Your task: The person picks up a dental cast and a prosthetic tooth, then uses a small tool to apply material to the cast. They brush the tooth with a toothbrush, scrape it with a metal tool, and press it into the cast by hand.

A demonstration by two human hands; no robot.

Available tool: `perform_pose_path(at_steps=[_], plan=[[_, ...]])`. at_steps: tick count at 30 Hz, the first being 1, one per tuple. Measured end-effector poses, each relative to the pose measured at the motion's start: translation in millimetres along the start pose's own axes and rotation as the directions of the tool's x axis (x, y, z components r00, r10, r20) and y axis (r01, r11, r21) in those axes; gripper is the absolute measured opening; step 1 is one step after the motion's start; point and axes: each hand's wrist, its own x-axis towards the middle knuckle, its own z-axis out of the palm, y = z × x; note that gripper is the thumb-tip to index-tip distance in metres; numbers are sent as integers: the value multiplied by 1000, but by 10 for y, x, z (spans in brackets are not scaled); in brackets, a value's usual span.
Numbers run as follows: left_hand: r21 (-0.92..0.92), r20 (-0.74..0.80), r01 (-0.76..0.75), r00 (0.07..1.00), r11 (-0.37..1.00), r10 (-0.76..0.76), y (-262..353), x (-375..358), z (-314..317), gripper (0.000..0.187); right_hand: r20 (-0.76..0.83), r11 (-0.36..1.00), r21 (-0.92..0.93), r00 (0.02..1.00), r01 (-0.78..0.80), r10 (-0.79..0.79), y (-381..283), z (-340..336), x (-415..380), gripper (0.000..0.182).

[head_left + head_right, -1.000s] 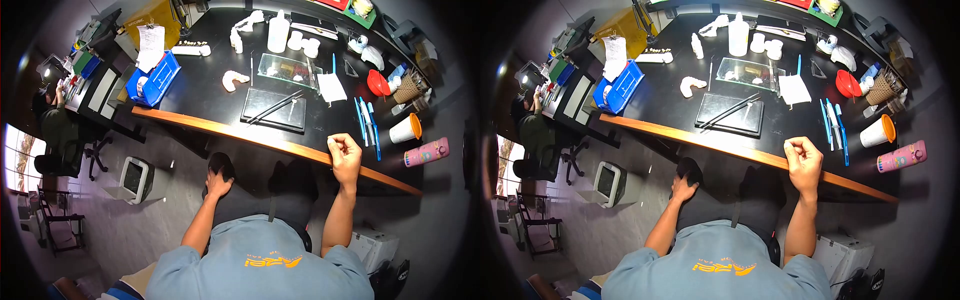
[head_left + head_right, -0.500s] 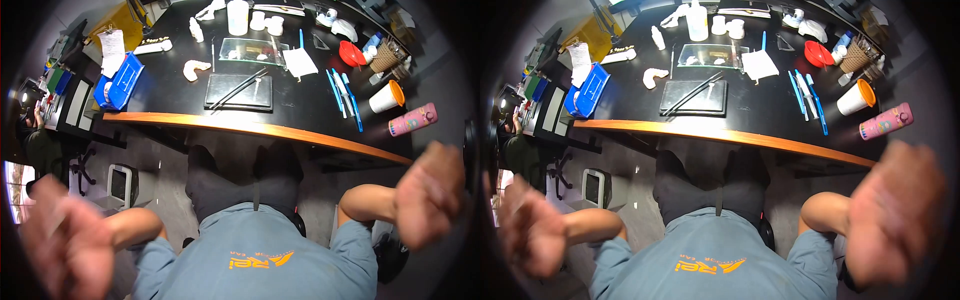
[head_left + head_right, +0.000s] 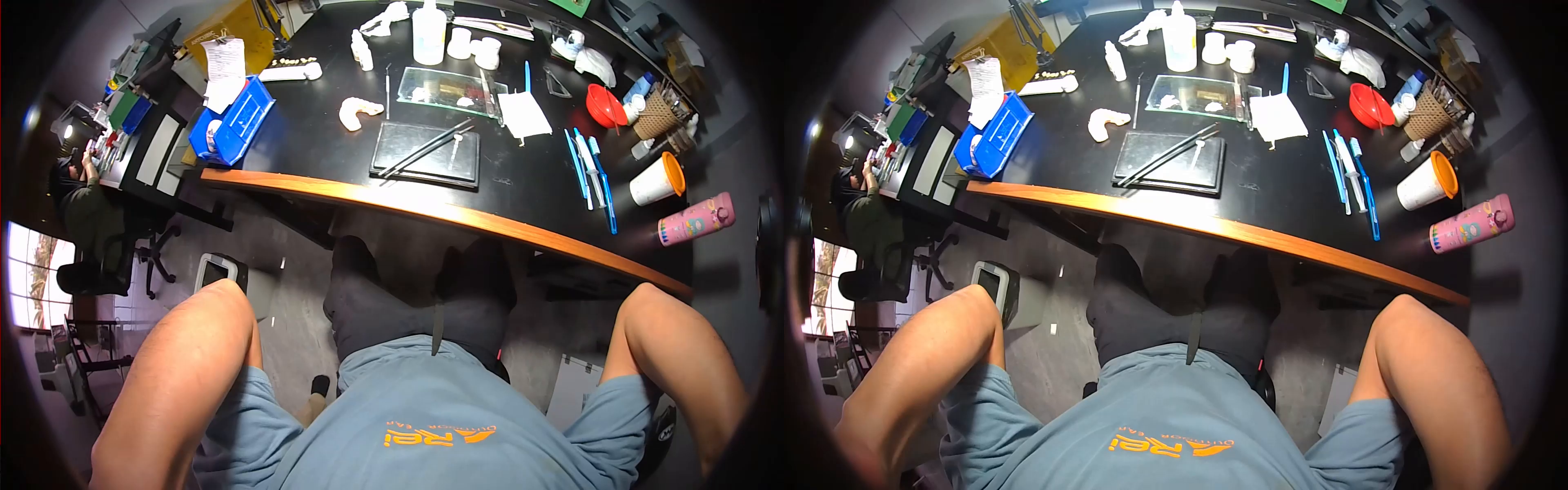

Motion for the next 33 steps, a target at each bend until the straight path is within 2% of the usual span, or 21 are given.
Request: perform_pose_path(at_steps=[12,17,20,22,23,25,26,27,28,29,30,31,33], plan=[[42,-47,-22,999,999,24,148,11,-158,26,-135,1000,11,991,-9,10,84,213,-238,19],[23,-169,-29,985,999,33,239,-68,-247,30,-243,999,16,969,-52,55,122,259,-431,17],[-20,-209,103,972,994,-105,145,-355,-125,32,-359,987,47,919,-153,160,147,398,-643,16],[-105,-136,328,931,939,-340,-79,-722,261,34,-428,959,99,859,-265,281,157,580,-799,15],[-181,-146,415,885,892,-442,-255,-969,630,25,-443,933,136,822,-333,358,161,694,-865,14],[-165,139,652,758,740,-638,-410,-1248,730,21,-409,837,236,731,-493,546,150,957,-1001,13],[-107,228,743,665,660,-712,-433,-1532,793,22,-343,760,294,678,-580,650,133,1097,-1065,13],[-4,288,753,631,658,-720,-468,-1833,861,21,-233,664,314,623,-678,747,113,1215,-1121,16],[121,318,820,502,560,-804,-461,-2117,923,23,-74,465,435,484,-771,872,47,1306,-1154,19],[239,365,849,373,472,-853,-462,-2383,942,21,163,335,429,436,-839,885,42,1333,-1403,19],[314,357,859,288,405,-889,-431,-2660,979,18,365,263,357,393,-896,844,31,1380,-1573,20],[390,337,858,205,334,-919,-386,-2901,975,16,487,232,314,366,-921,793,5,1465,-1729,22],[518,361,834,-10,191,-933,-279,-3197,815,20,606,228,289,361,-930,708,-118,1615,-2070,25]])
